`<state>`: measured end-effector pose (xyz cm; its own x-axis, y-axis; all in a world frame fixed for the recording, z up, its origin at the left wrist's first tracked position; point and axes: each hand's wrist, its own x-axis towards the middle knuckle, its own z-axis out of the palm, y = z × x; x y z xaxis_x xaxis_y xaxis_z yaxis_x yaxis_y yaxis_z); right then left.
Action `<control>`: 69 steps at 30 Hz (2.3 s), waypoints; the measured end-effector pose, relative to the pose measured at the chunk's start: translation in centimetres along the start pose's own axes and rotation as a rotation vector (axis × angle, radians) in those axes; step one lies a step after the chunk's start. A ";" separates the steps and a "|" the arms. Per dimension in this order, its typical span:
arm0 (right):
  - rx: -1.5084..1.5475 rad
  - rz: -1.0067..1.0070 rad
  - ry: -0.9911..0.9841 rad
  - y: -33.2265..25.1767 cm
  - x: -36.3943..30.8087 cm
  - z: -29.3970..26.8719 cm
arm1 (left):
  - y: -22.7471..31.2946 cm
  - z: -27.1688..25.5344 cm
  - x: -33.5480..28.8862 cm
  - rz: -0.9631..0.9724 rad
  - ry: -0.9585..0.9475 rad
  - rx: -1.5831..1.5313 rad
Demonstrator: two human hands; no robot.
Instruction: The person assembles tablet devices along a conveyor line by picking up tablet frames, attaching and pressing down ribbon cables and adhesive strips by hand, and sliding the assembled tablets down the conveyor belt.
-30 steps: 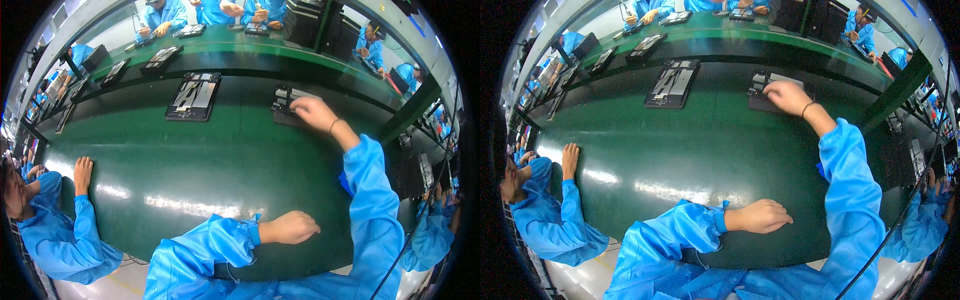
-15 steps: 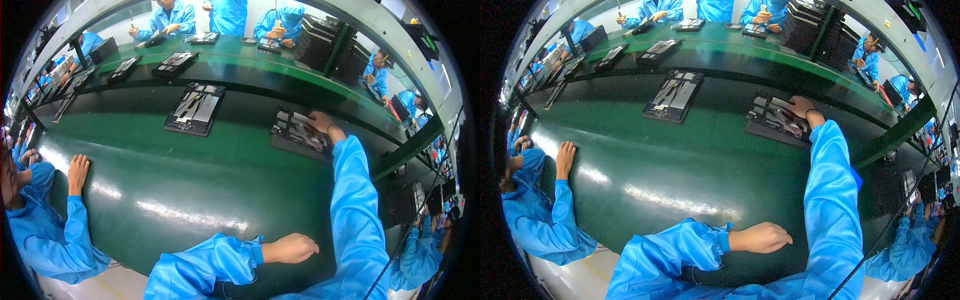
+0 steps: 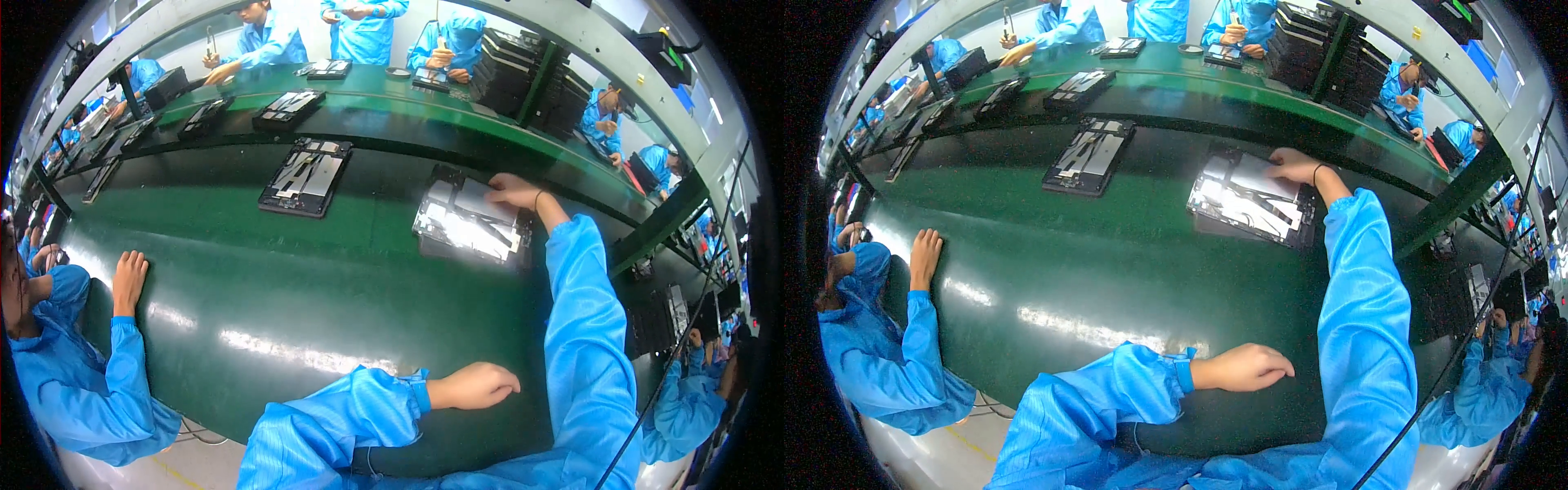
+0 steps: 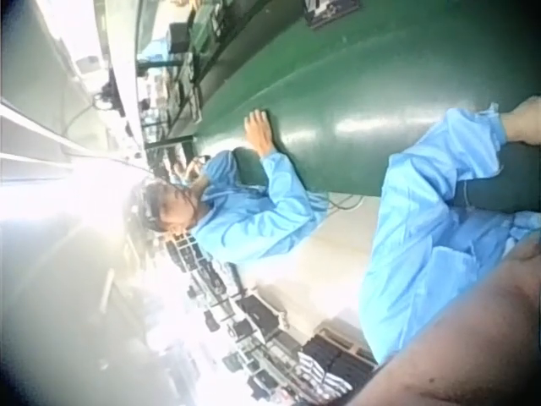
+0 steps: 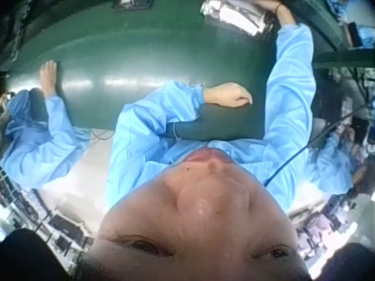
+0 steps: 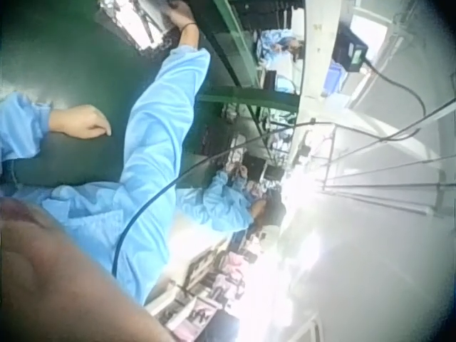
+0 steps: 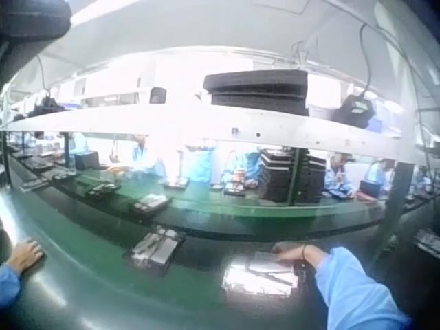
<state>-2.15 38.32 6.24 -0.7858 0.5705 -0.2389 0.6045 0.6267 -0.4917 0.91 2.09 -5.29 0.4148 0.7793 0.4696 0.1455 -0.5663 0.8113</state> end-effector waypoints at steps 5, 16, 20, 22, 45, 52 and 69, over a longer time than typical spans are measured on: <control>-0.016 -0.313 0.315 -3.8 -4.8 -1.4 | -0.9 -1.0 0.5 -0.180 0.308 -0.083; 1.139 -0.072 0.427 -5.7 -21.1 8.6 | 2.2 -3.4 -1.6 -0.133 1.076 -0.371; 1.455 0.122 0.293 -4.7 -26.5 14.5 | 6.9 -1.2 -4.3 -0.310 0.804 -0.141; 1.430 0.130 0.297 -5.7 -28.3 16.0 | 6.9 -1.0 -6.0 -0.382 0.755 -0.100; 0.032 -0.128 0.527 -0.8 -31.7 17.3 | 7.0 -0.5 -4.4 -0.600 0.338 0.817; -0.024 -0.311 0.592 -2.4 -32.0 17.1 | 3.9 -2.5 -2.3 -0.338 0.412 0.718; 0.135 -0.368 0.322 -5.8 -31.0 18.7 | 5.5 -3.5 -4.2 0.314 0.113 1.114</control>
<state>16.29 7.08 0.82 -0.8503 0.4729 0.2308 0.2562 0.7551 -0.6035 -3.23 -3.37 -1.58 0.4985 0.5501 0.6700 0.7831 -0.6173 -0.0758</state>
